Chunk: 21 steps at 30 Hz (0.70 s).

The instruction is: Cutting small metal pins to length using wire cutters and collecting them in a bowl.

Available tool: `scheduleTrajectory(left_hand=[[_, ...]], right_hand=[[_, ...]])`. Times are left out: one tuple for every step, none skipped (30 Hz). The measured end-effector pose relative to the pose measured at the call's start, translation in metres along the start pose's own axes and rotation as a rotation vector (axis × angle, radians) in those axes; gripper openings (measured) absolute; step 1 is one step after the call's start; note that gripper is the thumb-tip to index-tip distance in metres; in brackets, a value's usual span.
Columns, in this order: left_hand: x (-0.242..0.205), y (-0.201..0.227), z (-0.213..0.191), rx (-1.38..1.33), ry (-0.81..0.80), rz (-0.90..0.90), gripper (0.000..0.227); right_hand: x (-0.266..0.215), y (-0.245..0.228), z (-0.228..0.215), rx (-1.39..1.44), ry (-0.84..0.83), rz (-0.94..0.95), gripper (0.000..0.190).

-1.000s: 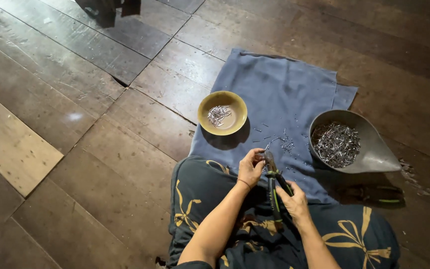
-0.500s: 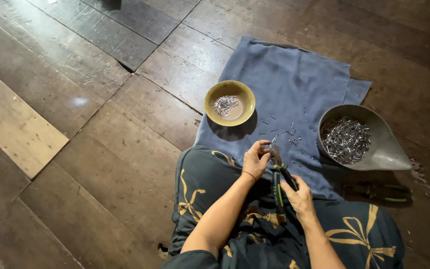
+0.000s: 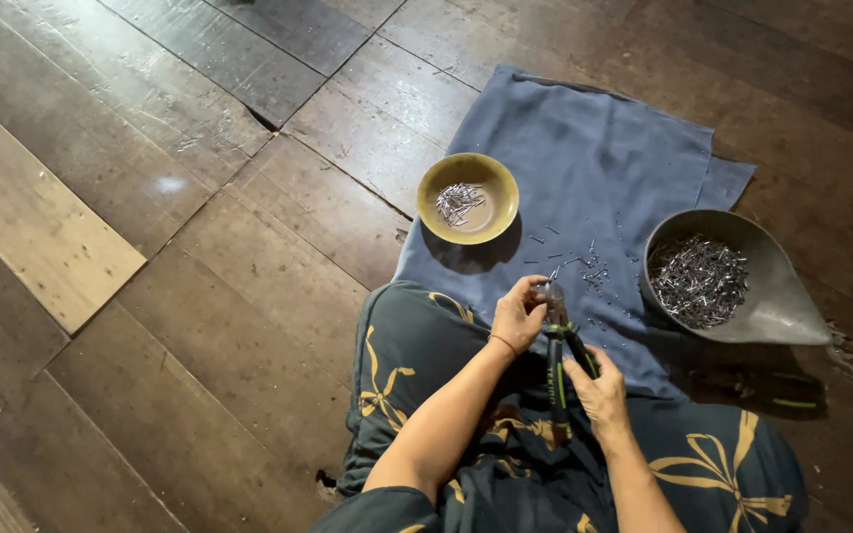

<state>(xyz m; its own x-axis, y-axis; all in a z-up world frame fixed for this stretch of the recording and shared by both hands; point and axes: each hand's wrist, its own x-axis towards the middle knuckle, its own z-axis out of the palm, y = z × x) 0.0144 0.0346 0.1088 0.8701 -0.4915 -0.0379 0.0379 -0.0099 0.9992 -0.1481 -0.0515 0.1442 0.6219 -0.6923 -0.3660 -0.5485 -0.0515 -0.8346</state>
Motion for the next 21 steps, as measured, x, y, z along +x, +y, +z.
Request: scheduleTrajectory(left_hand=[[-0.001,0.002,0.000,-0.041,0.006,-0.011,0.043],[-0.002,0.004,0.000,-0.081,0.013,-0.021,0.038],[-0.001,0.004,0.000,-0.081,0.015,-0.023,0.038],[-0.001,0.004,-0.001,-0.116,0.017,-0.018,0.038],[0.000,0.005,-0.001,-0.150,0.018,-0.012,0.039],[-0.001,0.005,-0.001,-0.150,0.018,-0.012,0.039],[-0.001,0.006,-0.001,-0.143,0.003,-0.009,0.039],[-0.001,0.007,0.000,-0.136,-0.012,-0.005,0.040],[-0.001,0.004,0.001,-0.137,-0.010,-0.006,0.040],[0.000,0.001,0.001,-0.165,-0.018,-0.008,0.040],[0.001,-0.002,0.002,-0.191,-0.025,-0.009,0.040],[0.001,-0.004,0.001,-0.191,-0.023,-0.009,0.040],[0.002,-0.005,0.001,-0.161,-0.029,-0.007,0.041],[0.003,-0.006,0.001,-0.131,-0.034,-0.005,0.043],[0.003,-0.004,0.000,-0.131,-0.033,-0.005,0.043],[0.003,-0.001,-0.001,-0.081,-0.032,-0.002,0.042],[0.002,0.001,-0.002,-0.031,-0.032,-0.001,0.041],[0.001,-0.001,-0.001,-0.031,-0.032,-0.002,0.041],[0.002,-0.003,-0.001,-0.040,-0.033,0.011,0.042],[0.002,-0.005,-0.001,-0.048,-0.033,0.024,0.043],[0.002,-0.001,-0.001,-0.048,-0.032,0.024,0.043]], right_hand=[[0.000,0.000,0.000,0.063,0.001,0.001,0.038],[-0.001,0.001,0.000,0.126,0.003,0.003,0.036],[-0.002,-0.003,-0.002,0.125,0.001,0.004,0.036],[-0.004,-0.008,-0.004,0.084,0.004,0.026,0.041],[-0.005,-0.013,-0.006,0.044,0.009,0.047,0.045],[-0.005,-0.013,-0.006,0.044,0.008,0.047,0.045],[-0.005,-0.014,-0.007,-0.013,0.016,0.069,0.048],[-0.004,-0.014,-0.007,-0.070,0.024,0.090,0.052],[-0.006,-0.017,-0.007,-0.072,0.022,0.091,0.052],[-0.007,-0.019,-0.007,-0.057,0.020,0.099,0.051],[-0.009,-0.022,-0.007,-0.041,0.018,0.106,0.050],[-0.012,-0.026,-0.006,-0.042,0.016,0.106,0.050],[-0.014,-0.030,-0.006,0.030,0.009,0.107,0.041],[-0.017,-0.034,-0.006,0.102,0.002,0.107,0.033],[-0.016,-0.034,-0.006,0.102,0.001,0.107,0.033],[-0.015,-0.034,-0.006,0.103,-0.003,0.118,0.034],[-0.015,-0.033,-0.006,0.105,-0.005,0.131,0.035],[-0.018,-0.038,-0.007,0.104,-0.006,0.131,0.035],[-0.020,-0.044,-0.008,0.089,-0.013,0.154,0.037],[-0.022,-0.049,-0.008,0.074,-0.020,0.177,0.039],[-0.021,-0.048,-0.008,0.074,-0.021,0.176,0.039]])
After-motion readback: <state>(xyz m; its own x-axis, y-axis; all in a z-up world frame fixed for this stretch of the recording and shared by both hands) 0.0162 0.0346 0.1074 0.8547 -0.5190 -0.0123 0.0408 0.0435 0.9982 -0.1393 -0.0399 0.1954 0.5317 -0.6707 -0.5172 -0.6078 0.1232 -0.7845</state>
